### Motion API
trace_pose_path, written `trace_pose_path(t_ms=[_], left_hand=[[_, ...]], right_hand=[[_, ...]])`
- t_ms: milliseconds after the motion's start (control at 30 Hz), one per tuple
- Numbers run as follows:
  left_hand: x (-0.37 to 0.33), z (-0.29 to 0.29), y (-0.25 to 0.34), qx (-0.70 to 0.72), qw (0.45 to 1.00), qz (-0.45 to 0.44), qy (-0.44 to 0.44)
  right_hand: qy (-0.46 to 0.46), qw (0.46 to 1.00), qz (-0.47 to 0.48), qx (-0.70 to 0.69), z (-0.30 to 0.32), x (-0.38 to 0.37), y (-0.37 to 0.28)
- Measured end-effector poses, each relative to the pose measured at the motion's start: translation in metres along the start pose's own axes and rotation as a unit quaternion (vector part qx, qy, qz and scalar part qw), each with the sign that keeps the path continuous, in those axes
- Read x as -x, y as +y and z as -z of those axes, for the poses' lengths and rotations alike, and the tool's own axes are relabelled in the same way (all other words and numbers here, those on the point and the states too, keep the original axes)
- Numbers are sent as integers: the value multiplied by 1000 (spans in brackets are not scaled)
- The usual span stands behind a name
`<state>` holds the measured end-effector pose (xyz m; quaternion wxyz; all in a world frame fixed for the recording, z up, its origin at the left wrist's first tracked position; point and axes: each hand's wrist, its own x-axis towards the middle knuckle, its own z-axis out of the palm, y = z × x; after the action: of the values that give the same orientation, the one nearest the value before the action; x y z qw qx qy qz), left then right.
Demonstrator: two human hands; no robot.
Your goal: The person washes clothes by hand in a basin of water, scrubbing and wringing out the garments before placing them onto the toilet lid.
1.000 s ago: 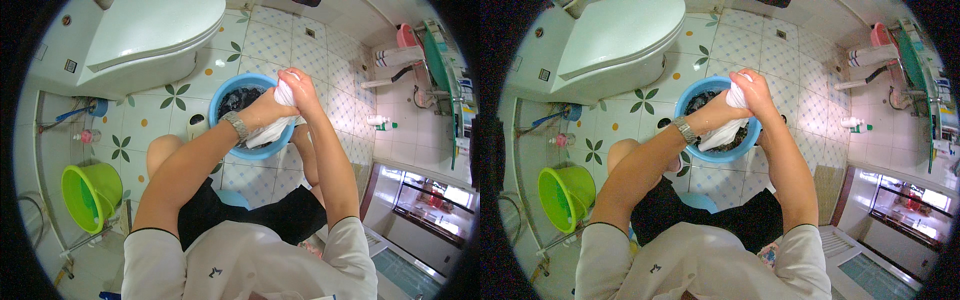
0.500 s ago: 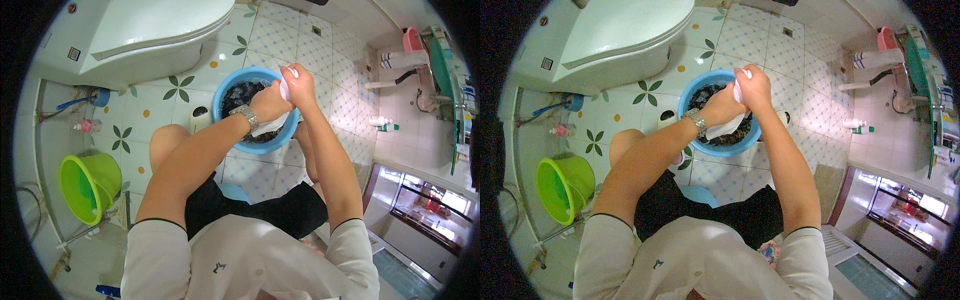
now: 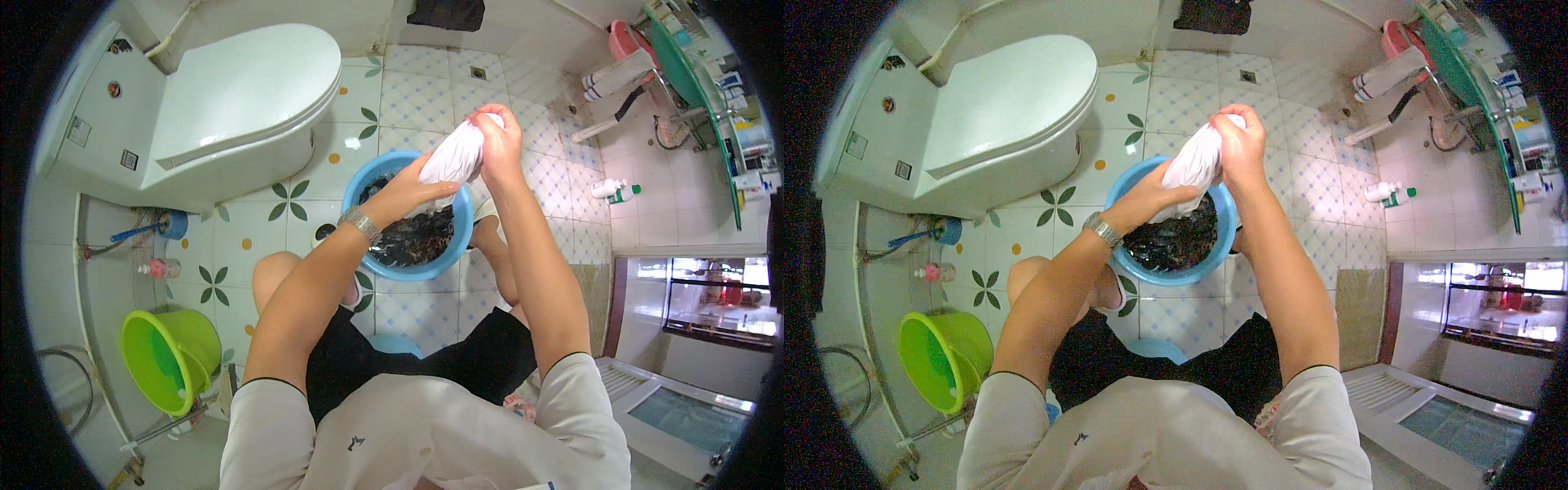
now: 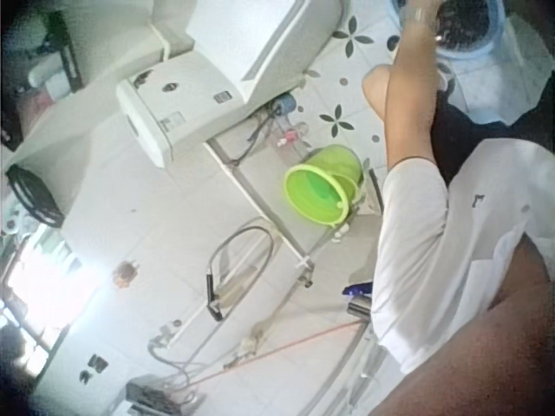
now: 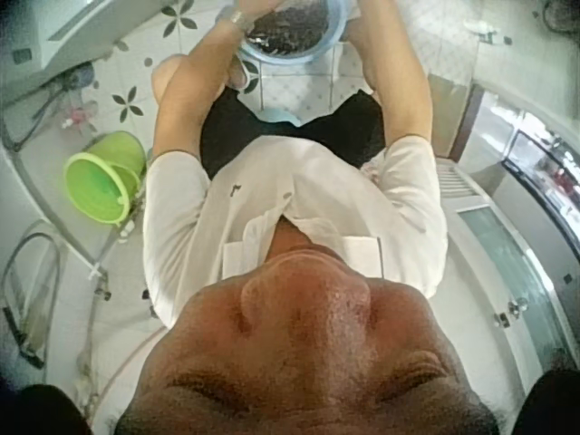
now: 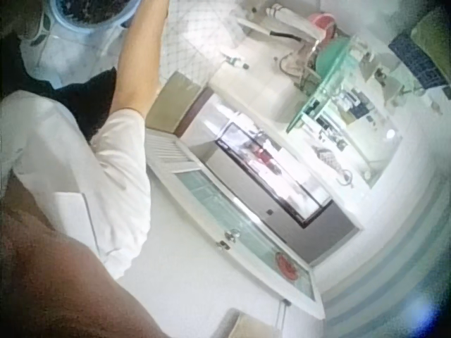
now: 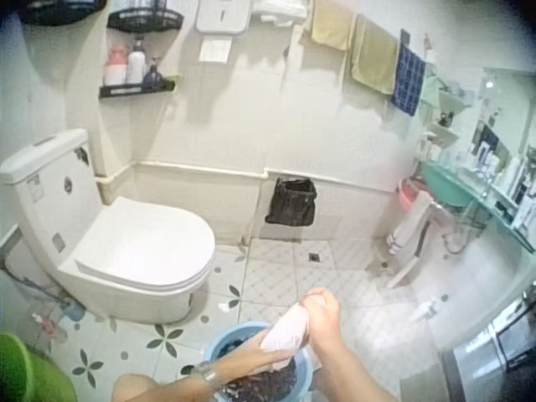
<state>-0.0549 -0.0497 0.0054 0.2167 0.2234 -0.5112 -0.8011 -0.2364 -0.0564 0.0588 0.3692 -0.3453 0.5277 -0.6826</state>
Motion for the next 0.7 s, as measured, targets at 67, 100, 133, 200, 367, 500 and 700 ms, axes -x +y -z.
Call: trace_pose_path(t_ms=[67, 100, 133, 200, 367, 500, 700], left_hand=[[8, -4, -5, 20, 1000, -1, 1], [11, -4, -6, 100, 994, 32, 10], [12, -3, -7, 181, 981, 65, 20], [9, -2, -2, 226, 969, 94, 40], [-2, -14, -7, 426, 901, -27, 75], [-18, -3, -10, 429, 874, -83, 213], [-25, -9, -13, 342, 873, -140, 318]], right_hand=[[27, 999, -1, -32, -4, 0, -4], [43, 998, 8, -37, -9, 4, -1], [59, 997, 17, -42, -14, 8, 2], [73, 996, 31, -45, -25, 15, 4], [161, 968, -15, -191, -48, 53, 11], [184, 950, -50, -248, -30, 79, 37], [163, 899, -249, -322, -23, 113, 78]])
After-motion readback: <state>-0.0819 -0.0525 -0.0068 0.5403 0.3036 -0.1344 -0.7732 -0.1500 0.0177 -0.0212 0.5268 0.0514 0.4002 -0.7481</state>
